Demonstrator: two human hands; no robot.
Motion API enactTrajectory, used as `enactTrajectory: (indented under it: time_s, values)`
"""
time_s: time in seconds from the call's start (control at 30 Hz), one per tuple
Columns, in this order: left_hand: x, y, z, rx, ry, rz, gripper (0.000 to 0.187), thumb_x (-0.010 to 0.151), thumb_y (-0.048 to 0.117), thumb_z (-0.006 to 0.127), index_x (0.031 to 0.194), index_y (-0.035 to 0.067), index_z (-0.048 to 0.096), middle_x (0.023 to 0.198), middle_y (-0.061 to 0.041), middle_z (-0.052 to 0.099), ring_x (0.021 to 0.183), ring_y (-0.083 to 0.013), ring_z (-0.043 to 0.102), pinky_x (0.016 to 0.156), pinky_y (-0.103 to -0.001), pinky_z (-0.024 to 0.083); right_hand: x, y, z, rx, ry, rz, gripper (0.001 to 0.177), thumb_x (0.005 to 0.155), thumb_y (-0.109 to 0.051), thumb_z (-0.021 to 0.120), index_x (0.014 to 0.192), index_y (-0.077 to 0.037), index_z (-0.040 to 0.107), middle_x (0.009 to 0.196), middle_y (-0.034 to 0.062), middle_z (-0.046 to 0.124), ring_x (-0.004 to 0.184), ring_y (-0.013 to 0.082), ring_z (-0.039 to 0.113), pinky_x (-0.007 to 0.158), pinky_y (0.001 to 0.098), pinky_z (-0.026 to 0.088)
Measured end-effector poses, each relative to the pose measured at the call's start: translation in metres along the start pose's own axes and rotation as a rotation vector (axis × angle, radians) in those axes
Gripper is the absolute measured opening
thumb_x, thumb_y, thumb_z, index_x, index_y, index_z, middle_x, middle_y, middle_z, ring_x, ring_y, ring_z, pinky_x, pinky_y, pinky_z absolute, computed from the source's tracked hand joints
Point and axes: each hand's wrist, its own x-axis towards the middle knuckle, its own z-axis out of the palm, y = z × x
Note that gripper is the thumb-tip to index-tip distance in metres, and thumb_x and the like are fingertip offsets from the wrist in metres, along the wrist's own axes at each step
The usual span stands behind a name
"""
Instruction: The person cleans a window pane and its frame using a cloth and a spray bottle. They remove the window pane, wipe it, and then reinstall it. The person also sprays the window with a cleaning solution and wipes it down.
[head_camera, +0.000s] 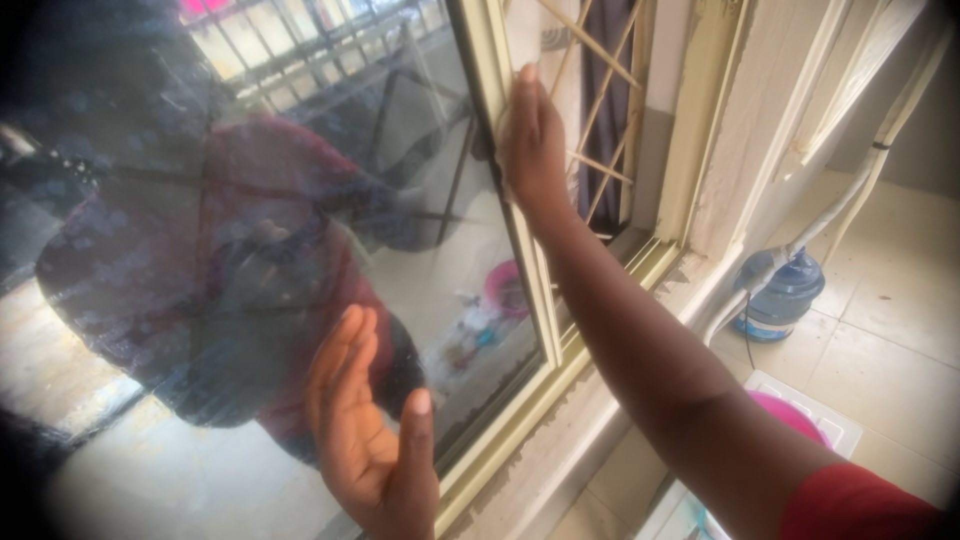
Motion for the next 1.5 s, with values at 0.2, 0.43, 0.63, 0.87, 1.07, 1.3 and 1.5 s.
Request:
enactTrajectory:
  time_s: [0.2,0.43,0.63,0.87,1.07,1.3,1.5]
  values:
    - [-0.007,0.004,-0.01,0.037,0.039,-0.041,0.046,0.097,-0.002,0.063,0.143,-0.004,0.054,0.154,-0.02,0.045,0.15,-0.0329,0.045,0.132,-0.047,0.036,-0.076,0.103,-0.03,-0.11,0.156,-0.005,0.049,0.112,-0.042,0.029,0.073,-0.017,0.045,0.059,-0.0043,0.04,0.051,0.0092,0.038,0.043,0.0258,0.034]
    - [-0.02,0.008,-0.022,0.15,0.03,-0.086,0.045,0.097,-0.001,0.063,0.141,-0.003,0.054,0.156,-0.019,0.046,0.153,-0.0332,0.047,0.135,-0.049,0.038,-0.209,0.226,-0.085,-0.017,0.153,0.489,0.058,0.107,-0.05,0.026,0.079,-0.008,0.054,0.057,0.0021,0.047,0.046,0.015,0.045,0.041,0.0292,0.041]
    - [-0.032,0.014,-0.025,0.202,0.05,-0.115,0.043,0.096,0.0,0.064,0.139,-0.002,0.056,0.155,-0.018,0.048,0.151,-0.0327,0.05,0.134,-0.048,0.041,-0.251,0.311,-0.104,0.019,0.378,0.886,0.063,0.104,-0.057,0.034,0.127,-0.002,0.054,0.085,0.0149,0.055,0.069,0.0211,0.049,0.058,0.0331,0.043]
    - [-0.048,0.026,-0.037,0.236,0.058,-0.142,0.044,0.096,0.001,0.064,0.139,-0.002,0.055,0.154,-0.019,0.047,0.148,-0.0321,0.05,0.131,-0.047,0.042,-0.284,0.321,-0.087,0.172,0.562,0.773,0.058,0.108,-0.046,0.034,0.145,-0.003,0.049,0.103,0.0144,0.052,0.074,0.0159,0.048,0.064,0.0341,0.045]
    - [-0.061,0.037,-0.068,0.252,0.026,-0.139,0.045,0.096,0.002,0.062,0.14,0.0,0.053,0.155,-0.019,0.046,0.149,-0.0328,0.049,0.13,-0.048,0.041,-0.25,0.225,-0.106,0.363,0.673,1.032,0.058,0.111,-0.036,0.032,0.143,0.008,0.052,0.118,0.0263,0.064,0.088,0.0254,0.064,0.082,0.0416,0.06]
    - [-0.11,0.007,-0.101,0.167,-0.005,-0.476,0.047,0.094,0.014,0.063,0.139,0.004,0.056,0.154,-0.019,0.054,0.142,-0.0299,0.055,0.122,-0.045,0.044,-0.272,0.103,-0.114,0.914,0.378,0.927,0.058,0.107,-0.042,0.023,0.149,-0.007,0.041,0.134,0.0226,0.058,0.125,0.0335,0.058,0.11,0.0505,0.047]
    - [-0.181,-0.055,-0.074,-0.142,-0.04,-1.231,0.096,0.078,0.052,0.069,0.158,0.024,0.025,0.161,-0.002,0.034,0.144,-0.023,0.037,0.112,-0.047,0.035,-0.33,0.007,-0.062,0.837,-0.037,1.091,0.061,0.103,-0.049,0.025,0.145,-0.009,0.043,0.133,0.0177,0.058,0.119,0.0328,0.058,0.108,0.0512,0.043]
